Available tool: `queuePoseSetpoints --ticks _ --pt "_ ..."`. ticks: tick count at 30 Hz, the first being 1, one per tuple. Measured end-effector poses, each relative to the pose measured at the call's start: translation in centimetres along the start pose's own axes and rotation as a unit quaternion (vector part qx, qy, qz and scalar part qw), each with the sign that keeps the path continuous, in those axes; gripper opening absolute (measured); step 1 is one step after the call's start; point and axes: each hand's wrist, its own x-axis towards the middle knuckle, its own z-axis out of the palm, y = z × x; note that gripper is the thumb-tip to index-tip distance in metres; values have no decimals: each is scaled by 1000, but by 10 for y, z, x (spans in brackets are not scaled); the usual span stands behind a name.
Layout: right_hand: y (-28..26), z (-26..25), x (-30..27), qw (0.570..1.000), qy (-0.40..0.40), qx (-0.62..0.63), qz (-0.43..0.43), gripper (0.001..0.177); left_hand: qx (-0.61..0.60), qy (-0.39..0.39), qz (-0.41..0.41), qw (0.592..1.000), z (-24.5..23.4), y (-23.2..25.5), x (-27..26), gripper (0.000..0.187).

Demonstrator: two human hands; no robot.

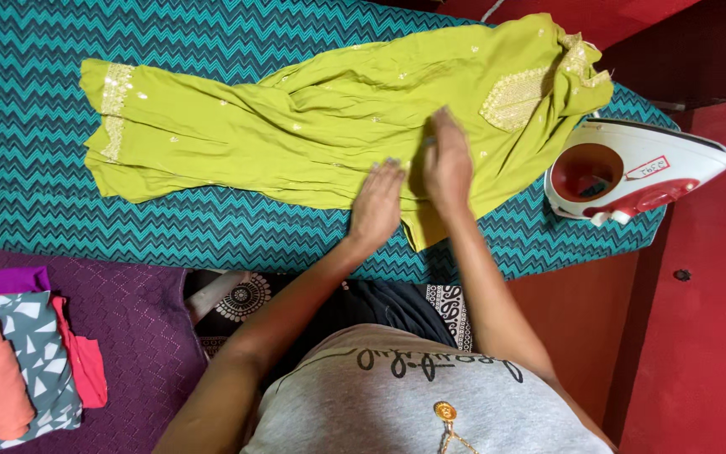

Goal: The person irons a green garment on an ironing board, smoothing the fabric by hand and pressing the iron over the sleeves and main body of the item.

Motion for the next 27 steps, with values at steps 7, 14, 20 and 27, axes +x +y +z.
queuePoseSetpoints --ticks 7,14,20,27 --pt "-43 29 -26 992 -86 25 -88 41 -25 186 -54 981 -56 -50 45 31" --pt "-32 22 -70 995 17 31 -89 20 -74 -16 -11 997 -84 -58 28 11" --pt "33 -29 -82 908 402 -25 110 27 -47 -41 67 996 -74 -34 0 23" --pt "89 -68 -99 808 526 -77 256 50 -52 -38 86 994 -63 -31 4 22"
